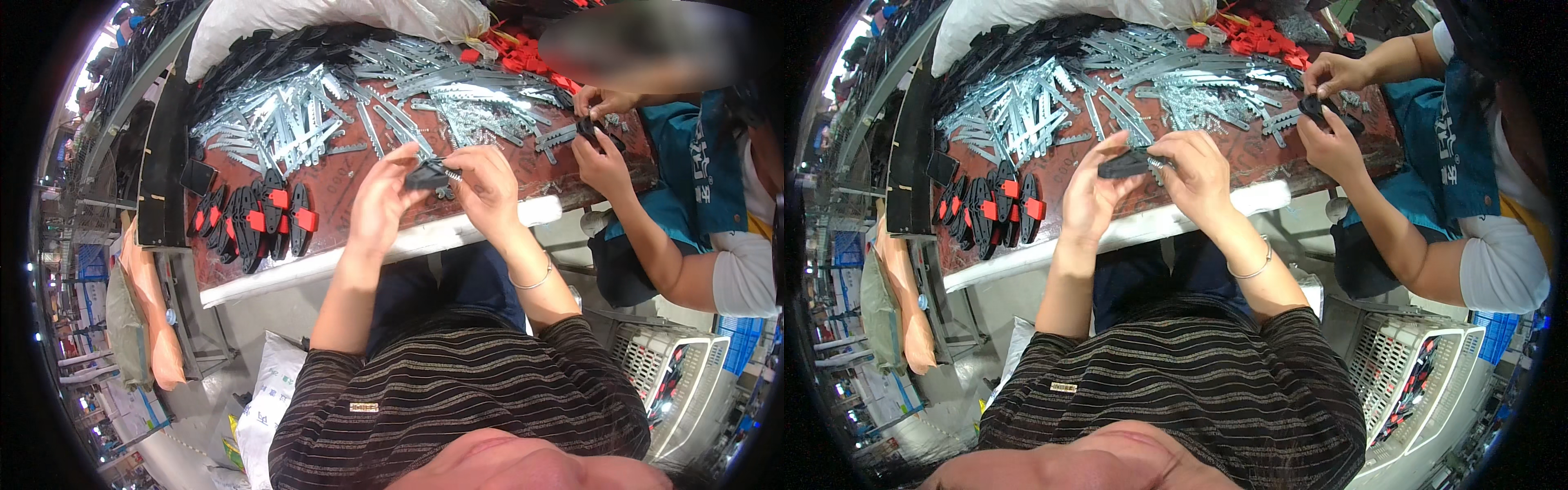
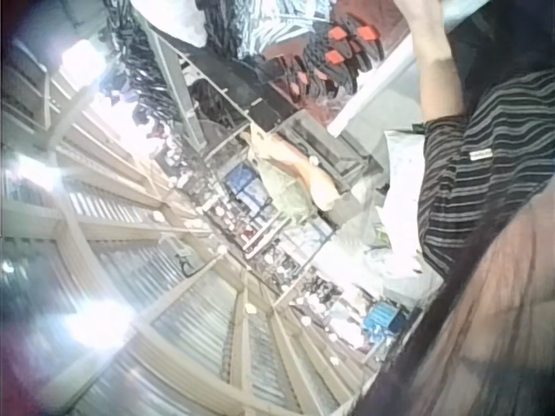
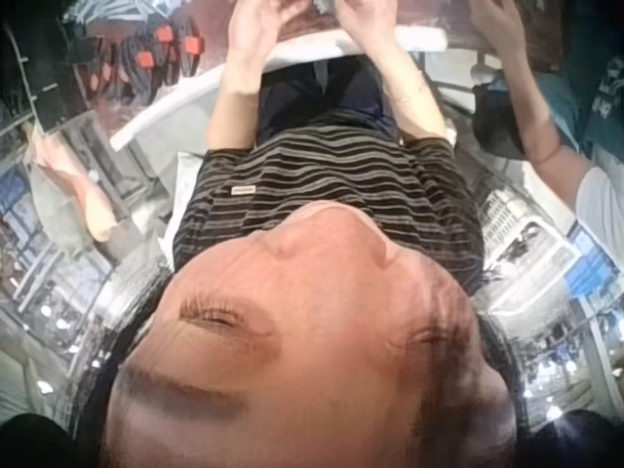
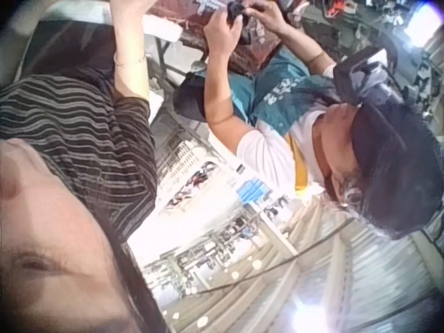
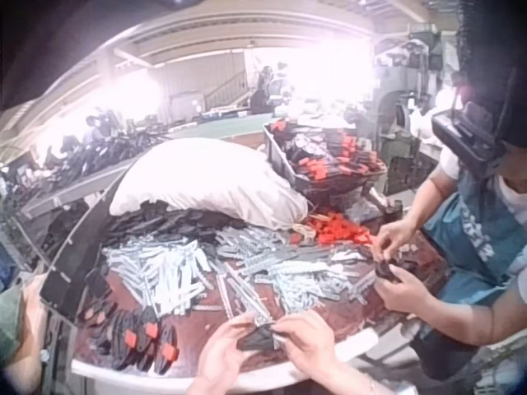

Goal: The person repeatedly picks up a black plastic housing and a red plastic piece from a table, then inserts the red piece into the black housing. They place the assembled unit on the table and repeat the process with additional parts.

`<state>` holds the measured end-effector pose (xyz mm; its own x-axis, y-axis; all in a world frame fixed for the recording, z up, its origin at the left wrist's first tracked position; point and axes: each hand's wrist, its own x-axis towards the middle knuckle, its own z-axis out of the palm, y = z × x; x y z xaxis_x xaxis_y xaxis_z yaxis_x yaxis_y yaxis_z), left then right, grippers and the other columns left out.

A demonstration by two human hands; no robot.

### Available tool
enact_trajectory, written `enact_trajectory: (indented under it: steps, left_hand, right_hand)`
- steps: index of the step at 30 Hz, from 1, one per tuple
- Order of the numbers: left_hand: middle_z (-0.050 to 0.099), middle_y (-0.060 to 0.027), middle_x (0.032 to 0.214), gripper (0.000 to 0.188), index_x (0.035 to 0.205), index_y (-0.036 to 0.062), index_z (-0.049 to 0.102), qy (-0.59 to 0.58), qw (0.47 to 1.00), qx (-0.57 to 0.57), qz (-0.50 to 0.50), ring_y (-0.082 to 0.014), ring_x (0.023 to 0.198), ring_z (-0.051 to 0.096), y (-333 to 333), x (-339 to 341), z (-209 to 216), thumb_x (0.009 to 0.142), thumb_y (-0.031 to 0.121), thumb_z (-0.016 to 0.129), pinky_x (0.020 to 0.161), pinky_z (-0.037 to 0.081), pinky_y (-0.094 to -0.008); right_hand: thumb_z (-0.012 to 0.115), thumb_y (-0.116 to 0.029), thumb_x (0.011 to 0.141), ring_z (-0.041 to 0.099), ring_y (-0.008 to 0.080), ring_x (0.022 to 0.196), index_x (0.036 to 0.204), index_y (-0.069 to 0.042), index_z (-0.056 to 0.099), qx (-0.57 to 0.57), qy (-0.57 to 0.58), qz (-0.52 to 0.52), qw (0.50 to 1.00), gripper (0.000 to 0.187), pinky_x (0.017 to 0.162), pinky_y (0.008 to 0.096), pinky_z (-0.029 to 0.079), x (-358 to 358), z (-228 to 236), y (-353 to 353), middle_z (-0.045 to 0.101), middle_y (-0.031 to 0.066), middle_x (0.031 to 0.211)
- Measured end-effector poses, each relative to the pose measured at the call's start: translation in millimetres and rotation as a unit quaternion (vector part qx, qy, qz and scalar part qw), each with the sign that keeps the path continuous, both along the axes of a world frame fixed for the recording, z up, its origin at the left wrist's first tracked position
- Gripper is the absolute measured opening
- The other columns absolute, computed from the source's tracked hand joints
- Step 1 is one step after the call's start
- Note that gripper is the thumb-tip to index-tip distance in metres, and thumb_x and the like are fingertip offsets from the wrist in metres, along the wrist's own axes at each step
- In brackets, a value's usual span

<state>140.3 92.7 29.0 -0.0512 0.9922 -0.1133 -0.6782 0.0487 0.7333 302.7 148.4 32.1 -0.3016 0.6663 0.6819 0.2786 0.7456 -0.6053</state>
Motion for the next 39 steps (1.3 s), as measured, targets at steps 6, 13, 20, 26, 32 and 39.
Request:
enact_trajectory:
  steps: [6,13,20,26,32,39]
  left_hand:
    - [0.062,-0.0055,0.09,0.027,0.113,0.0006,0.053,0.048,0.993,-0.051,-0.096,-0.0151,0.076,0.064,0.4,-12.4,3.8,0.09,0.015,0.055,0.062,0.053,-0.0276]
    - [0.061,-0.0026,0.088,0.025,0.112,0.0056,0.052,0.044,0.997,-0.039,0.055,-0.0129,0.076,0.06,37.5,-42.6,-13.8,0.088,0.013,0.057,0.064,0.048,-0.0233]
    - [0.062,-0.0018,0.089,0.016,0.106,0.0083,0.056,-0.007,0.991,-0.07,0.118,-0.0129,0.079,0.06,36.4,-54.8,-36.4,0.091,0.013,0.056,0.072,0.05,-0.0239]
    - [0.055,-0.0016,0.092,0.025,0.112,0.0057,0.051,0.035,0.994,-0.039,0.096,-0.0124,0.079,0.056,33.7,-60.1,-39.6,0.089,0.014,0.058,0.068,0.048,-0.0254]
    - [0.056,-0.0037,0.095,0.031,0.116,0.0034,0.05,0.002,0.996,-0.02,0.086,-0.0141,0.081,0.056,40.5,-57.3,-38.2,0.088,0.012,0.058,0.073,0.048,-0.0262]
    - [0.06,-0.0046,0.093,0.028,0.114,0.0056,0.052,-0.039,0.997,-0.019,0.062,-0.0178,0.081,0.062,36.7,-60.4,-34.2,0.088,0.011,0.058,0.068,0.052,-0.027]
  right_hand:
    - [0.062,0.003,0.064,0.057,0.0272,0.09,0.09,-0.008,0.062,0.113,-0.088,0.047,0.989,0.029,0.079,0.0378,0.046,-5.3,27.2,0.1,0.06,0.0065,0.094]
    - [0.061,-0.008,0.083,0.056,0.026,0.09,0.093,-0.006,0.057,-0.254,0.27,0.683,0.629,0.011,0.082,0.034,0.043,-3.6,103.6,-53.5,0.057,0.0132,0.103]
    - [0.044,-0.028,0.09,0.053,0.0181,0.08,0.093,-0.004,0.048,-0.391,0.644,0.336,0.565,0.025,0.072,0.032,0.045,31.3,90.2,-24.9,0.05,0.0071,0.085]
    - [0.07,-0.044,0.075,0.038,0.0143,0.049,0.066,-0.013,0.042,-0.251,0.458,0.756,0.396,0.042,0.073,0.036,0.041,-6.2,102.7,-58.5,0.041,-0.004,0.059]
    - [0.062,-0.052,0.081,0.036,0.0172,0.043,0.061,-0.016,0.038,-0.252,0.411,0.777,0.405,0.048,0.08,0.0437,0.039,-4.9,109.5,-50.6,0.037,-0.0035,0.055]
    - [0.074,-0.051,0.069,0.035,0.0169,0.047,0.059,-0.014,0.038,-0.292,0.373,0.814,0.336,0.052,0.082,0.0396,0.033,-31.7,92.8,-43.7,0.034,-0.006,0.056]
